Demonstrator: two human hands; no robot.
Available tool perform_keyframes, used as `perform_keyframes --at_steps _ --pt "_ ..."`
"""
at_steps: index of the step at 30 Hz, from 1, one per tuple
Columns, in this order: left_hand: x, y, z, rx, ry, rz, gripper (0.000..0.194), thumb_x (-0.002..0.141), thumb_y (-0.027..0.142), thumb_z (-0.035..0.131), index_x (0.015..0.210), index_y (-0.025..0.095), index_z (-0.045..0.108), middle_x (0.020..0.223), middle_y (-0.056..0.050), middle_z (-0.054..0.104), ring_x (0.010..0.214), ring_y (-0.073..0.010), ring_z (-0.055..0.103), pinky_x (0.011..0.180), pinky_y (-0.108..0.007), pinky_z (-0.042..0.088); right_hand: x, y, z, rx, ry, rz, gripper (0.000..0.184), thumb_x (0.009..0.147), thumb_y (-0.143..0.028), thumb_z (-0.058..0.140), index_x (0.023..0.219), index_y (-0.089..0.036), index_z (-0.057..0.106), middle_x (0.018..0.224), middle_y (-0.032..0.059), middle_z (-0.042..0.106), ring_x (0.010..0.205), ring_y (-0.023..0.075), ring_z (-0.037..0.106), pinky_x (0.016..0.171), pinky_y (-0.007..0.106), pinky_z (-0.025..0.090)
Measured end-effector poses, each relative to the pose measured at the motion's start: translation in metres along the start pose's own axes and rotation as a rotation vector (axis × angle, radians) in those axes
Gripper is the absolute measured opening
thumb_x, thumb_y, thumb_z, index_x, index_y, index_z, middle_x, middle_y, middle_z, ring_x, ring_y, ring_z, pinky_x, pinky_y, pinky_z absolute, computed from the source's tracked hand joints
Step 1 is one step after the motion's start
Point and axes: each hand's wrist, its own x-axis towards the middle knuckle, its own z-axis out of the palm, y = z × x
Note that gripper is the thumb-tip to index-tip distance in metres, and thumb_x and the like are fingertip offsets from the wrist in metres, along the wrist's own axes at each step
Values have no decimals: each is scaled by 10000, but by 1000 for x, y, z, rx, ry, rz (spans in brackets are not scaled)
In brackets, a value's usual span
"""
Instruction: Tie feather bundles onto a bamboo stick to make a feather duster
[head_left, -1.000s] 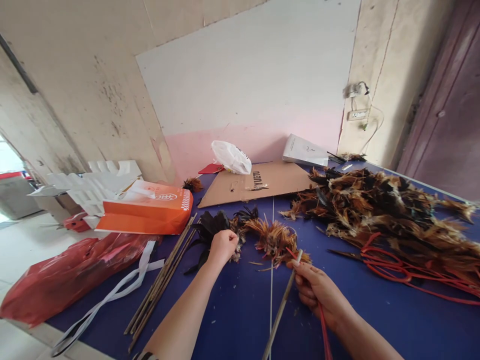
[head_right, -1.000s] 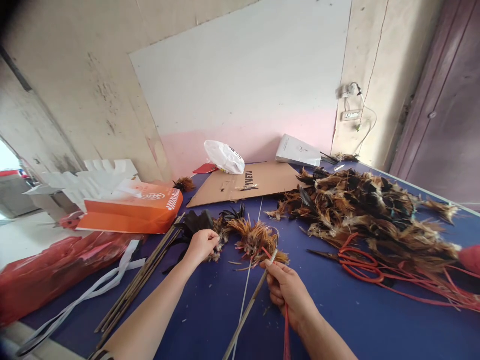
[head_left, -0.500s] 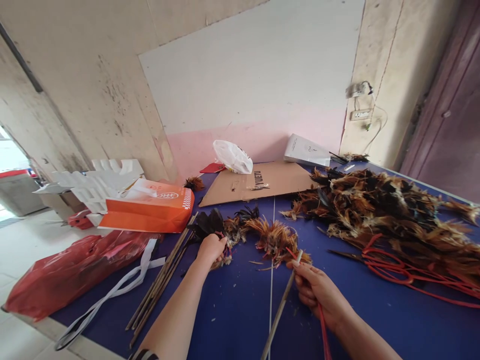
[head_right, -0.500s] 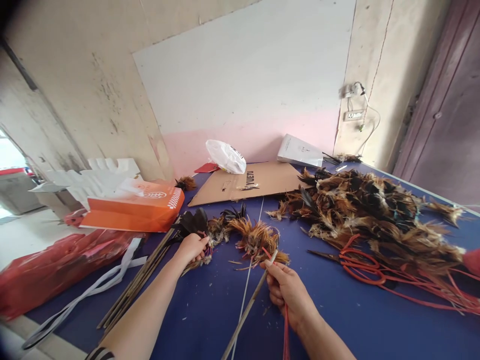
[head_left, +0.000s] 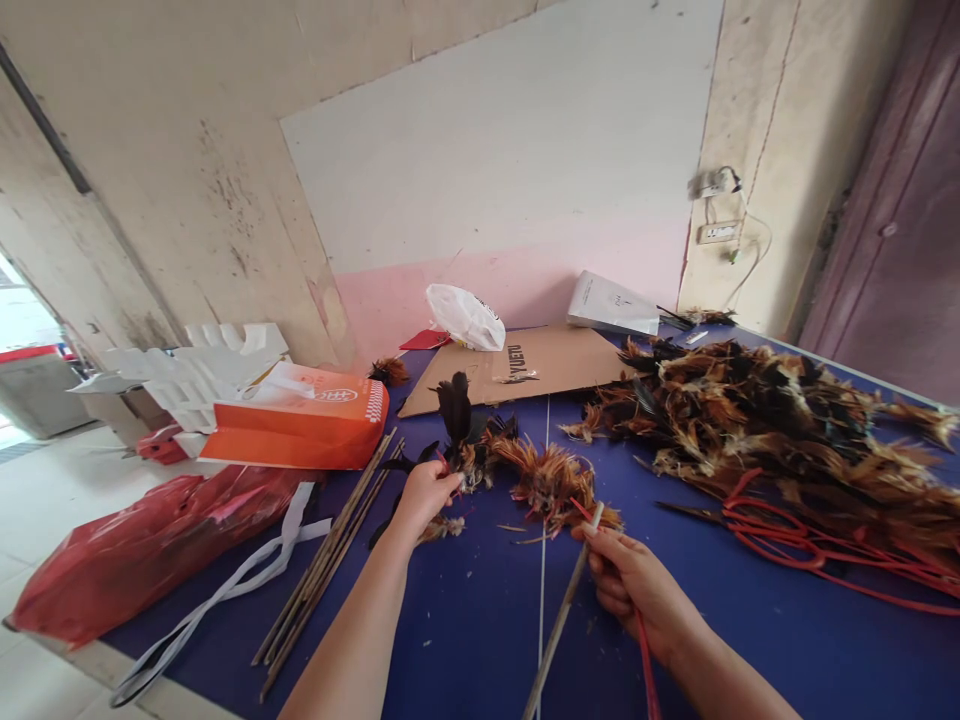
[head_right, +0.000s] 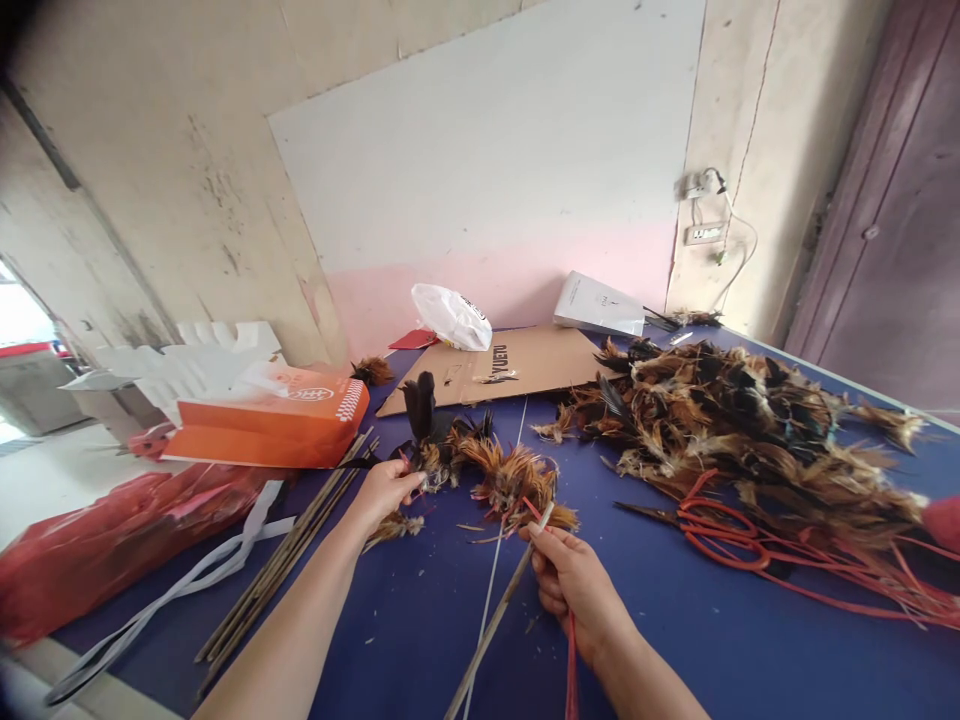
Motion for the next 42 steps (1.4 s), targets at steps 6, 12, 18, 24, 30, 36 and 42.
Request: perform_keyframes --at_steps 6,12,18,24,30,36,42 --pt "-32 31 9 -463 -290 111 332 664 447 604 774 135 571 613 -3 534 410 -34 336 371 -172 197 0 0 0 -7 -1 4 208 692 -309 647 777 -129 583 470 -68 426 301 -14 185 307 136 105" --pt "-65 51 62 -856 -601 -11 248 643 316 683 742 114 579 596 5 512 401 -17 335 363 -176 118 0 -3 0 -58 -16 -62 254 663 -350 674 728 -138 548 483 -78 423 306 -19 166 324 155 74" --pt "-75 46 97 -816 -542 -89 278 619 362 690 740 129 600 515 46 463 379 -27 312 354 -181 119 -3 -3 8 -201 32 -154 322 647 -412 673 754 -142 534 458 -98 377 319 -7 173 329 165 86" --pt "-79 46 102 -813 -469 -177 272 598 342 714 743 138 606 462 73 397 394 -30 317 366 -164 148 -4 2 16 -232 120 -233 291 612 -336 715 773 -148 562 463 -80 440 348 20 290 338 164 212" --pt "-82 41 104 -835 -385 -171 296 585 347 728 781 139 649 541 35 523 450 -37 392 409 -156 248 0 7 11 -260 112 -415 280 641 -320 694 838 -148 594 704 11 606 678 147 566 619 236 447" --pt "-84 40 103 -900 -417 -168 250 654 357 683 753 127 670 568 6 548 509 -61 460 455 -167 325 1 5 9 -225 60 -353 282 637 -331 687 844 -160 601 715 15 634 670 162 589 648 261 456" --pt "-88 41 105 -1036 -458 -213 225 639 301 708 766 120 666 638 -15 591 535 -60 484 478 -163 364 3 12 7 -351 88 -396 268 656 -321 671 841 -141 598 706 19 614 718 172 579 669 266 449"
